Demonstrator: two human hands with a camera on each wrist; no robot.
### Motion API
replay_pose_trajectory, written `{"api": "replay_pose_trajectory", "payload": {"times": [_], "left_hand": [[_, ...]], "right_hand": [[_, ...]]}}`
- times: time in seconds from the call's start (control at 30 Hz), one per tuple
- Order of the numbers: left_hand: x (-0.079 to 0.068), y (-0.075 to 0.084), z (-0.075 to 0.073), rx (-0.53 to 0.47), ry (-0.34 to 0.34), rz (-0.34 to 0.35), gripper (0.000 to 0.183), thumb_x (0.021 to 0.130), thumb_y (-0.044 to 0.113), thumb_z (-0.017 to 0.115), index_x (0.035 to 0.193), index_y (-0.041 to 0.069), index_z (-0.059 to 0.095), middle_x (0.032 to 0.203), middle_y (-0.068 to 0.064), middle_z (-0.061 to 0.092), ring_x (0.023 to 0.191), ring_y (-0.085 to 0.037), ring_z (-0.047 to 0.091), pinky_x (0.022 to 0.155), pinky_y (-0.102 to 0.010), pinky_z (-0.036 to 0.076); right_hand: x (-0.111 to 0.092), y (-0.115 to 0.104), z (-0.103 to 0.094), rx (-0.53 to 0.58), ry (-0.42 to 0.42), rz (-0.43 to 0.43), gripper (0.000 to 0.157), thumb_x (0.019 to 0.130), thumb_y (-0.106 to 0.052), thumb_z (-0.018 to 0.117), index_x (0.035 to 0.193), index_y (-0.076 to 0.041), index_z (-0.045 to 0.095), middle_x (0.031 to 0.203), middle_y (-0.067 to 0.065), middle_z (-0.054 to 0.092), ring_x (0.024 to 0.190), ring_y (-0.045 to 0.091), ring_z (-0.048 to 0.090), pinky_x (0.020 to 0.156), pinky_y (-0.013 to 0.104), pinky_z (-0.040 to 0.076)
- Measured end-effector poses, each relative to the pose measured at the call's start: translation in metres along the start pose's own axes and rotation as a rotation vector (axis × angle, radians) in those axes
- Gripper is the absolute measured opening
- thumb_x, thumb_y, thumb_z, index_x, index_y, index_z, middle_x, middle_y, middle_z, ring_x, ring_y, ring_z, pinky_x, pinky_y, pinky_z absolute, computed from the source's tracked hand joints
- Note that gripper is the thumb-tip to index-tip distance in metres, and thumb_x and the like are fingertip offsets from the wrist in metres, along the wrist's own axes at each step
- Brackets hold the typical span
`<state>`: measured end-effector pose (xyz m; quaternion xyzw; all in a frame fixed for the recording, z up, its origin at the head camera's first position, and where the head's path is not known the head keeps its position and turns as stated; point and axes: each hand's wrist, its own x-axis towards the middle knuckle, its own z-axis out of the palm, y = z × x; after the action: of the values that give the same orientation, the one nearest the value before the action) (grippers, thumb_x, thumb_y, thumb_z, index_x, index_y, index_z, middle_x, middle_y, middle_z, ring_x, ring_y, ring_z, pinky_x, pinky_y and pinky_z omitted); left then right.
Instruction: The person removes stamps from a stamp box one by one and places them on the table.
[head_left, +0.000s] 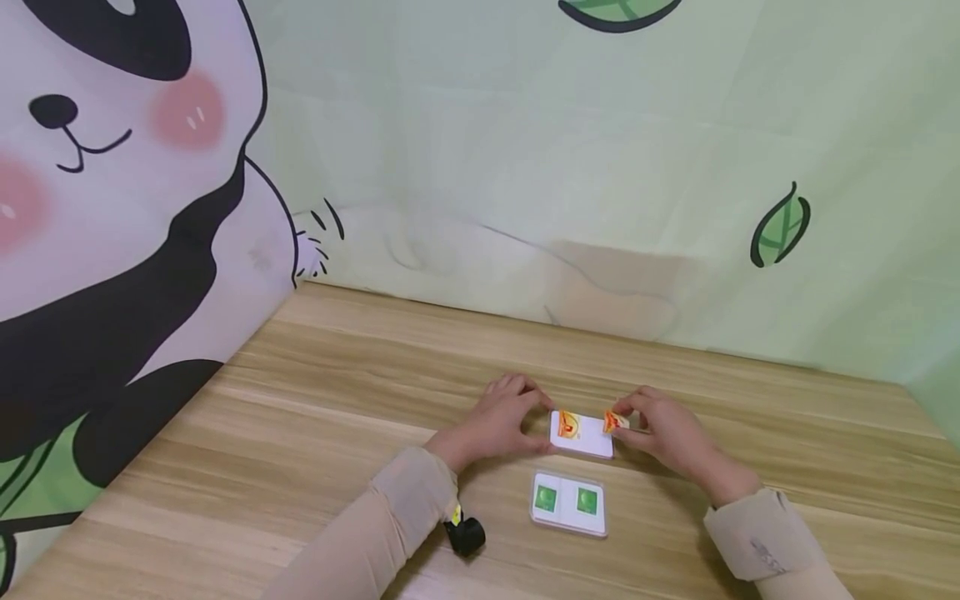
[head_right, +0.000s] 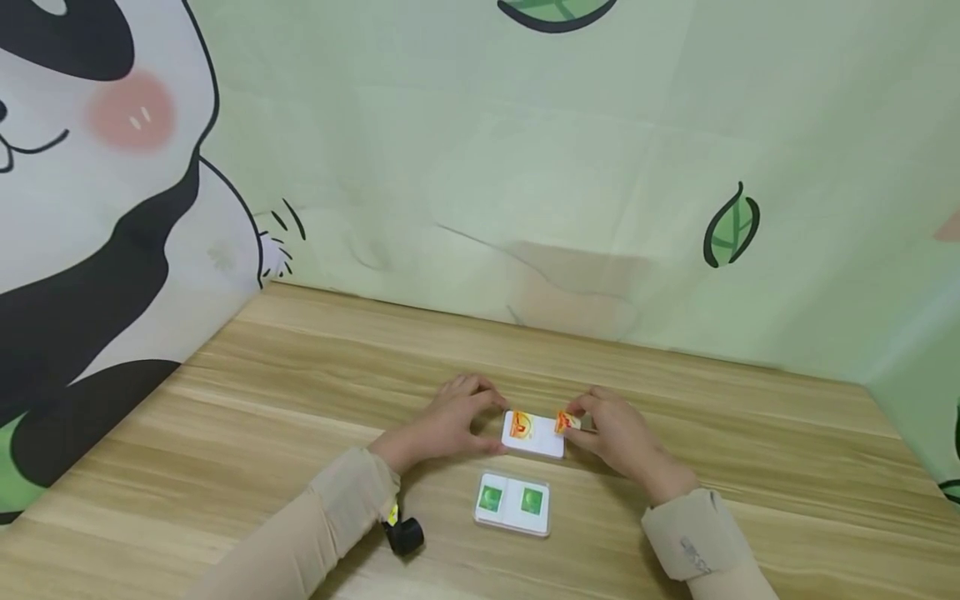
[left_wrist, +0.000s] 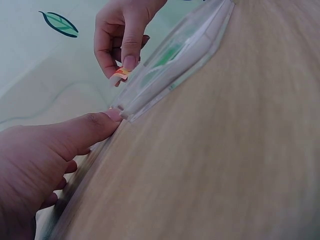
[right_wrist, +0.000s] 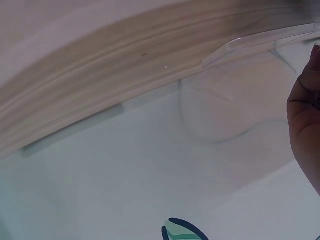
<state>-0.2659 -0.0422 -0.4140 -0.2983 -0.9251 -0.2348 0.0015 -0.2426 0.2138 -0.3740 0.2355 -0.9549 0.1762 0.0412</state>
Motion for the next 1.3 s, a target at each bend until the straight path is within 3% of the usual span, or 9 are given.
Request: {"api": "replay_pose_trajectory", "payload": {"times": [0.8,1.0,1.3], "left_hand": [[-0.001,0.002,-0.001,-0.001,-0.002,0.001,0.056,0.079,0.05,0.074,0.124,0.02,0.06,0.127,0.0,0.05,0.124,-0.018,0.041,0.112,-0.038,0.027],[-0.001,0.002,0.0,-0.006,-0.002,0.003,0.056,0.079,0.049,0.074,0.125,0.02,0.06,0.128,0.0,0.05,0.125,-0.018,0.041,0.112,-0.038,0.028],[-0.001,0.002,-0.001,-0.009,-0.002,0.004,0.056,0.079,0.049,0.074,0.125,0.02,0.06,0.128,0.0,0.05,0.125,-0.018,0.041,0.112,-0.039,0.027]], "right_hand": [[-0.007,0.004,-0.004,-0.023,-0.025,-0.028,0.024,0.081,-0.018,0.076,0.098,-0.004,0.069,0.087,0.0,0.06,0.069,0.007,0.046,0.06,0.021,0.041],[-0.01,0.004,-0.005,-0.043,-0.054,0.01,0.026,0.081,-0.02,0.076,0.1,-0.004,0.069,0.088,0.0,0.061,0.072,0.01,0.048,0.063,0.023,0.044],[-0.016,0.003,-0.005,-0.086,-0.065,0.0,0.026,0.08,-0.022,0.077,0.099,-0.005,0.07,0.092,0.002,0.063,0.076,0.01,0.049,0.068,0.029,0.047]]}}
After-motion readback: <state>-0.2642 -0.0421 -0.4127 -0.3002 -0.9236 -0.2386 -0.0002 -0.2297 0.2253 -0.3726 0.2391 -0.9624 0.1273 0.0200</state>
